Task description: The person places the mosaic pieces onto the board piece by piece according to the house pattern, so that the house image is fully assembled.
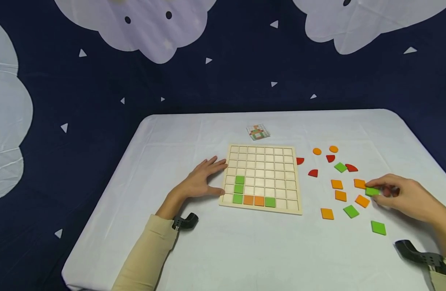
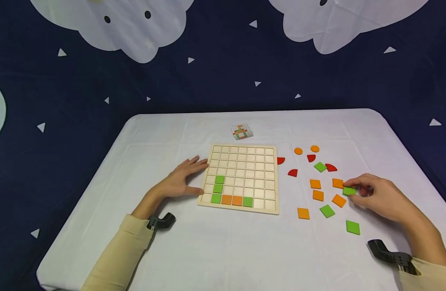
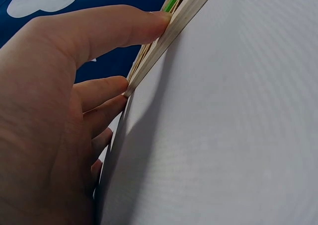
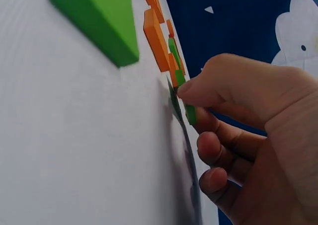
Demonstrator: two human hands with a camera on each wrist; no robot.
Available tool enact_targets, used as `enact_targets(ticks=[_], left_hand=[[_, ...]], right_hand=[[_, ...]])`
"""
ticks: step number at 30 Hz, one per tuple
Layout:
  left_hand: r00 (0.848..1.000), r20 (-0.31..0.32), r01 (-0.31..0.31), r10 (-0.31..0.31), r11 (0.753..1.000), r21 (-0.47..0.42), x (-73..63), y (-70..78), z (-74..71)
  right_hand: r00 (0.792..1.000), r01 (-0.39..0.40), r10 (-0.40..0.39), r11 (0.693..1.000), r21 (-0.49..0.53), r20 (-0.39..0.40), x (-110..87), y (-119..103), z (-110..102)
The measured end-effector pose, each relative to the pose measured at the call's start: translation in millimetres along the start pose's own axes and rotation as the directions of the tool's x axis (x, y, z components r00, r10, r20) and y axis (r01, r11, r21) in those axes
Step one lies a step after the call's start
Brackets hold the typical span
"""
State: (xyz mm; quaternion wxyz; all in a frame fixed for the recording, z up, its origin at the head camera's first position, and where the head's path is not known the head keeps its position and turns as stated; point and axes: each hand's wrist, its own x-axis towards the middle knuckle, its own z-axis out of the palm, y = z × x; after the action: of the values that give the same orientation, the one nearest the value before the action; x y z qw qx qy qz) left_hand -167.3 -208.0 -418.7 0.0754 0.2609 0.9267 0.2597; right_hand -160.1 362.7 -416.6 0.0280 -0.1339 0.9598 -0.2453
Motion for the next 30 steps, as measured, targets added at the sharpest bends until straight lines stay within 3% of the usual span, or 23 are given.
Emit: enact_targets(ticks=[15, 30], left_hand=[[1.000, -0.001, 0.011, -0.011, 1.000, -0.006, -0.3, 1.3, 0.5], [1.000, -0.002, 0.015, -0.015, 1.000, 0.000, -0.4, 0.5, 0.6]], right_hand=[[0.989, 0.141, -0.144, 0.986, 0.086, 0.026, 23.8, -38, 7], [0.956, 0.237, -0.256, 0.961, 0.141, 0.144, 55.1, -103, 28]])
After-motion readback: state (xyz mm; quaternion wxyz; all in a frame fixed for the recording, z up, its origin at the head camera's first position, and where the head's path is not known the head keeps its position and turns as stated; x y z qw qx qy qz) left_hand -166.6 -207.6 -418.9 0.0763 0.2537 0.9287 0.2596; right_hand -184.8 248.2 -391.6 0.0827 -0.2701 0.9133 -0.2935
